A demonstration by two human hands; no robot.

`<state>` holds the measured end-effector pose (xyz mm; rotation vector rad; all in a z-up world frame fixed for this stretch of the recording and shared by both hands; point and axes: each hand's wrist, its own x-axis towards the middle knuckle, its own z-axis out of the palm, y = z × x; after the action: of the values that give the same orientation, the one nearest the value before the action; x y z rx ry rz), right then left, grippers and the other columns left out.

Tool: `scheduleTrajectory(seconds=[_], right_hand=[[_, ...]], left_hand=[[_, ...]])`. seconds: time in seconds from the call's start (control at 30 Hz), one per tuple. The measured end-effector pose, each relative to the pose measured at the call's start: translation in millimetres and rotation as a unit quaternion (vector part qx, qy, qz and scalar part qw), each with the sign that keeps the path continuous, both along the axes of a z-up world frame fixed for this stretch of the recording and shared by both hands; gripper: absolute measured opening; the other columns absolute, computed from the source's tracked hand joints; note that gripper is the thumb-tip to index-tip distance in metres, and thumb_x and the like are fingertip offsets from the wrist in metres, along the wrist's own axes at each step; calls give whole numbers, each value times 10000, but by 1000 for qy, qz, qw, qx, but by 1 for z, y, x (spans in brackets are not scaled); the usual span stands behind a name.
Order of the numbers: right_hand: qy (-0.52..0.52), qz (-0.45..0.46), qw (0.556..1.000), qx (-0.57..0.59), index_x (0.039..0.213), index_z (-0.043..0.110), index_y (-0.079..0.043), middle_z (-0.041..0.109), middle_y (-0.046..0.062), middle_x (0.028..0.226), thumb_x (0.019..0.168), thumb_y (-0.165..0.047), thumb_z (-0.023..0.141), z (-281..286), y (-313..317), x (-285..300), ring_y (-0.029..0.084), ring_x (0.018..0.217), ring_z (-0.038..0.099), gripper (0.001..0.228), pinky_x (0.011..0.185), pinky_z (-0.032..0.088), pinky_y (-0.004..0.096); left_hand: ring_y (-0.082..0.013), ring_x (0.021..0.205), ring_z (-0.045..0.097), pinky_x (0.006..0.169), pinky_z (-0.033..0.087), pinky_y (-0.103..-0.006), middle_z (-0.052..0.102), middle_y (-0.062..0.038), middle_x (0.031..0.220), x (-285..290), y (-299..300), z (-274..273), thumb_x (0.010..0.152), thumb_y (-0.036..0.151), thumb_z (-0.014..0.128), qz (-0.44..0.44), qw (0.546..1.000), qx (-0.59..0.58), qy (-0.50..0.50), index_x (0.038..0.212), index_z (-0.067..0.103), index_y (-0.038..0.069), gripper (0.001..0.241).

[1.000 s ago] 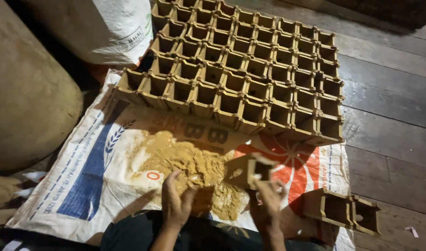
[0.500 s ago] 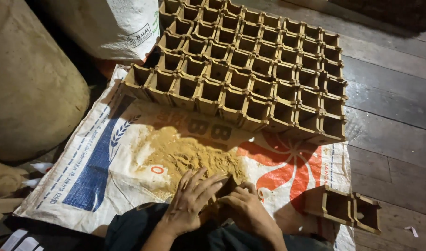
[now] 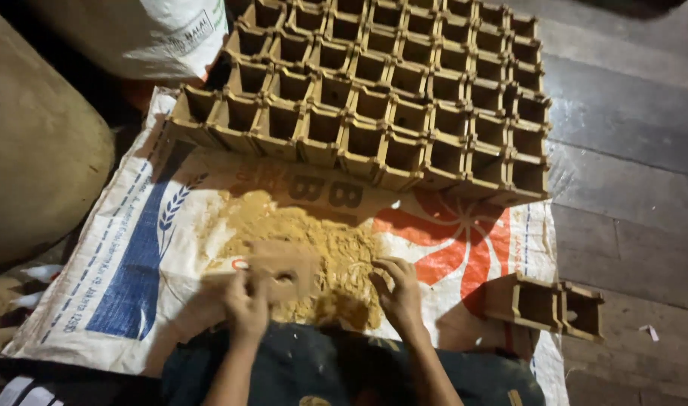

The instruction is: A person is seen sitting on the floor, picking up small wooden boxes, coating them with sawdust, and then neatly arranging them in a large grid on a sack.

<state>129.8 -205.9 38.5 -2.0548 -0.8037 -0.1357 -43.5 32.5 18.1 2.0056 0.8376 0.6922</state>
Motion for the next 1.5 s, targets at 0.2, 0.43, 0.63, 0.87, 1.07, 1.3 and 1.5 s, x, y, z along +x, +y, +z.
scheduleTrajectory(seconds=[0.2, 0.43, 0.63, 0.87, 1.07, 1.3, 1.5], right_hand=[[52, -4, 971, -234, 1214, 736, -214, 655, 117, 1188, 808, -201, 818, -87, 0, 13, 355, 1074, 609, 414, 947, 515, 440], [-62, -18, 964, -258, 1238, 684, -254, 589, 49, 1201, 642, -262, 866, -80, 9, 0, 296, 1057, 548, 623, 881, 506, 402], [-158, 42, 950, -268, 1275, 673, -316, 605, 81, 1233, 687, -255, 827, -31, 53, -31, 344, 1114, 548, 611, 934, 456, 433], [-183, 83, 963, -180, 862, 685, -285, 584, -11, 1075, 840, -376, 704, -58, 52, -34, 257, 1024, 519, 95, 816, 419, 369], [-38, 9, 999, -25, 850, 706, -272, 697, -54, 964, 809, -235, 812, -98, 40, -2, 193, 960, 649, 120, 858, 438, 339], [453, 65, 863, 214, 1014, 676, -88, 773, 125, 1096, 985, -293, 632, 26, 39, -25, 226, 1019, 741, 211, 899, 603, 360], [462, 115, 843, 251, 987, 639, -51, 713, 109, 906, 1008, -278, 616, 52, 39, -35, 224, 856, 725, 229, 842, 607, 371]], left_hand=[[-168, 915, 524, 963, 445, -396, 537, -110, 909, 5, 36, -65, 1010, 154, 672, 182, 942, -209, -189, 946, 542, 28, 192], [-110, 902, 478, 925, 440, -302, 468, 14, 930, 11, 25, -2, 956, 186, 732, 213, 896, -313, -231, 974, 478, 85, 274], [-125, 986, 494, 954, 406, -323, 496, -47, 1016, 15, 19, -13, 932, 291, 770, 198, 891, -364, -183, 1039, 504, 45, 378], [-146, 906, 547, 868, 513, -380, 556, -54, 1015, 23, 6, -2, 926, 389, 770, 123, 901, -373, -183, 1072, 572, 77, 397], [-226, 1091, 410, 1048, 358, -487, 420, -99, 1095, 42, -29, 100, 934, 451, 714, 113, 918, -362, -118, 1065, 567, 34, 461], [-28, 760, 425, 717, 382, -235, 446, 84, 787, 21, -13, -11, 962, 195, 664, -21, 898, -397, -189, 816, 467, 183, 246], [-323, 1185, 653, 980, 560, -471, 658, -181, 1298, 23, -17, 23, 882, 260, 644, -103, 861, -472, -159, 1354, 539, 31, 536]])
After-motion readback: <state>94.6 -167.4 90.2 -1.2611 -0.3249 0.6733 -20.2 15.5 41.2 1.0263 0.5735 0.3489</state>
